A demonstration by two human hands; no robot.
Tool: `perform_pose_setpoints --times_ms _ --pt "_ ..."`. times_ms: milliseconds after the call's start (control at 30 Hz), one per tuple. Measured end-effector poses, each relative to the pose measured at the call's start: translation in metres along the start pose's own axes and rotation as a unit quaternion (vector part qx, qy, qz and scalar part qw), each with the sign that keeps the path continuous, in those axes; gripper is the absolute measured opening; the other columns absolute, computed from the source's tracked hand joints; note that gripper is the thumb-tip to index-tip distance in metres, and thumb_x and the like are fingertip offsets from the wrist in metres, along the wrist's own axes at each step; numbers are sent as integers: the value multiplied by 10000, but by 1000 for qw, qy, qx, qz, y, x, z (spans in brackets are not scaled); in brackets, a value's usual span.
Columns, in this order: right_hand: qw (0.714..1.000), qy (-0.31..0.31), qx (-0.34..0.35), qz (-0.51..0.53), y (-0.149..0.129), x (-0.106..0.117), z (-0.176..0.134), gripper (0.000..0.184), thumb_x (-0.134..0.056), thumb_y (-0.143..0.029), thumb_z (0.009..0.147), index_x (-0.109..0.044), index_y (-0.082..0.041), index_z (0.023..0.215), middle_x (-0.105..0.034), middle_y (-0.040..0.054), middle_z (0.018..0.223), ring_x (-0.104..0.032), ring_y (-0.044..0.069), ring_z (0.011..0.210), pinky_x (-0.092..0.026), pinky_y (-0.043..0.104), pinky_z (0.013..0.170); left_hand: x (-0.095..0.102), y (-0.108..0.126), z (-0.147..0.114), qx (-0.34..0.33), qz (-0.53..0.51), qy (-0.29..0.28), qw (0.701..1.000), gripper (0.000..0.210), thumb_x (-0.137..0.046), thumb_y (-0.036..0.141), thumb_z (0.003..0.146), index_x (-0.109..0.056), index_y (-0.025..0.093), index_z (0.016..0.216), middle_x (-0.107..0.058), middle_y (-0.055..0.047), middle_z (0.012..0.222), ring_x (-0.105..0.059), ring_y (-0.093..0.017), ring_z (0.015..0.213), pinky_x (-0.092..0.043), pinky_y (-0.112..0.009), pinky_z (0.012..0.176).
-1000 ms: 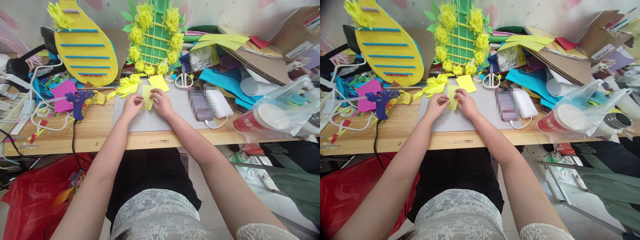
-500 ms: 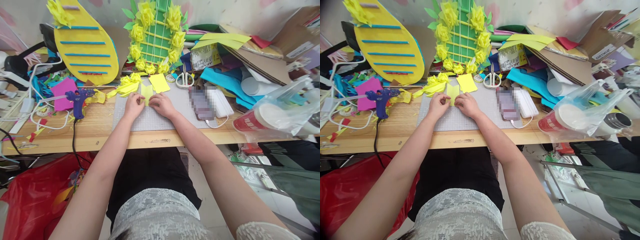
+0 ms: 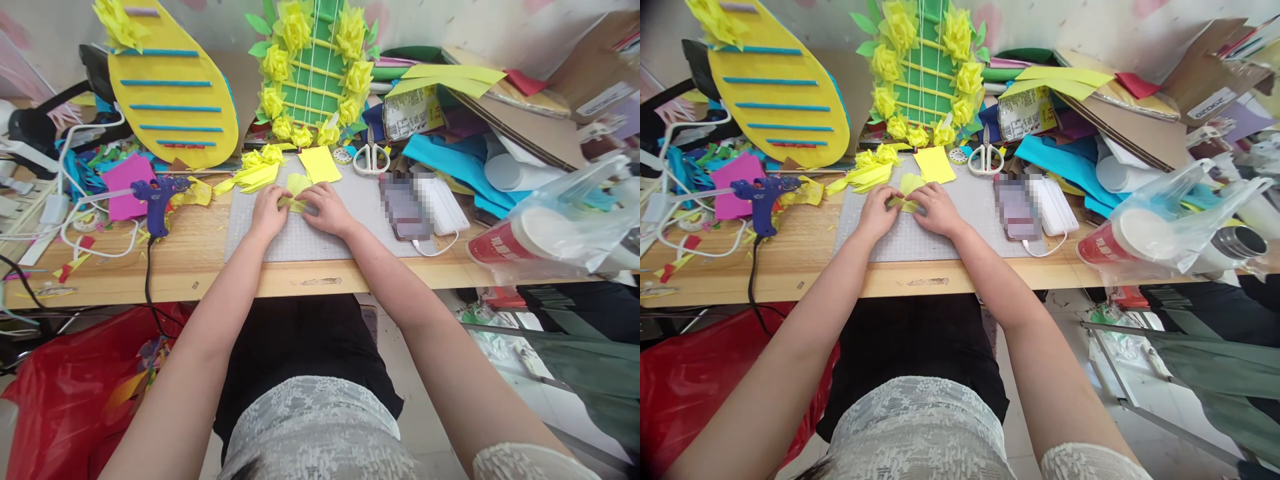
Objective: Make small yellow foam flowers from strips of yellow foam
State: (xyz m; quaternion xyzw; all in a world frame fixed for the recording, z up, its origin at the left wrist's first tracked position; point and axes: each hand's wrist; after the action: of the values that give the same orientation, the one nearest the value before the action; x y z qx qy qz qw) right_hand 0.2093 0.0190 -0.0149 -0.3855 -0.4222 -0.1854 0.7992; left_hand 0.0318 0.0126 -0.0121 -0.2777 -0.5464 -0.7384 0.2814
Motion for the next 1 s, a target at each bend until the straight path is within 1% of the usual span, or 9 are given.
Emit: perform_pose_setpoints --times_ms 133,200,333,400,567,633,767,900,1000 --pt "999 18 -27 -21 -1 -2 4 371 -423 -80 804 -659 -188 1068 -652 78 1146 -464 246 1110 -351 416 1015 0 -2 -1 8 -41 16 999 395 -563 43 707 -563 213 1064 -560 -70 1172 -599 -181 991 -479 -340 935" --pt "999 20 -29 -20 -2 -4 7 324 -434 -118 838 -661 -180 1060 -652 88 1146 -468 247 1109 -355 415 1014 0 -4 -1 8 -60 23 998 432 -551 40 714 -531 215 1109 -541 -72 1221 -617 -158 931 -505 -321 875" --pt "1000 -12 -17 -6 -4 -7 9 263 -559 -284 852 -652 -185 1077 -657 92 1139 -492 255 1081 -376 420 984 0 -6 -1 15 -68 19 997 407 -515 33 731 -515 208 1098 -554 -74 1202 -624 -136 847 -526 -294 784" --pt "1000 -14 -24 -10 -5 -8 9 250 -555 -285 858 -653 -182 1064 -663 97 1108 -496 257 1064 -384 418 965 -2 -6 0 18 -71 23 997 411 -529 35 722 -512 212 1092 -554 -69 1190 -620 -133 849 -529 -282 766" --pt "1000 9 -21 -15 -11 -9 10 249 -451 -155 868 -664 -174 995 -673 103 1017 -486 252 1066 -393 401 952 -7 -8 1 -4 -119 51 992 429 -572 70 709 -499 216 1106 -541 -73 1172 -607 -160 946 -527 -249 676" --pt "1000 25 -2 -5 -12 -9 9 300 -412 -105 858 -660 -169 1015 -666 105 1033 -481 244 1078 -388 399 972 -8 -9 3 -8 -134 65 989 428 -595 74 691 -506 214 1086 -547 -69 1144 -604 -173 983 -530 -252 688" --pt "998 46 32 17 -8 -10 8 382 -342 -52 861 -660 -186 1026 -656 94 1038 -475 229 1074 -390 393 977 -9 -13 5 -2 -153 76 985 411 -622 60 655 -532 207 1028 -563 -50 1080 -607 -172 985 -539 -291 798" --pt "997 64 35 15 -1 -12 8 354 -357 -66 885 -674 -209 947 -662 80 987 -478 225 1036 -406 393 941 -10 -15 6 -13 -158 70 985 367 -604 49 652 -559 207 981 -569 -43 1046 -597 -177 990 -542 -289 786" --pt "996 59 67 7 2 -12 8 322 -382 -92 897 -679 -214 870 -673 75 976 -490 219 1021 -419 400 931 -9 -13 4 -37 -145 66 986 346 -568 28 655 -571 209 950 -573 -28 1001 -598 -162 954 -537 -298 820"
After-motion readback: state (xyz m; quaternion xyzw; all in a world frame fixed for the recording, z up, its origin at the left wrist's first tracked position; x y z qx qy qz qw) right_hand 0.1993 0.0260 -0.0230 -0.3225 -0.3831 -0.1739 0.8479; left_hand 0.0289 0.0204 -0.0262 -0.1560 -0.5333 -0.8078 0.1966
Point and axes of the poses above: each hand's wrist, its own z-axis towards the middle knuckle, its own x-axis out of the back of the hand, y = z × x
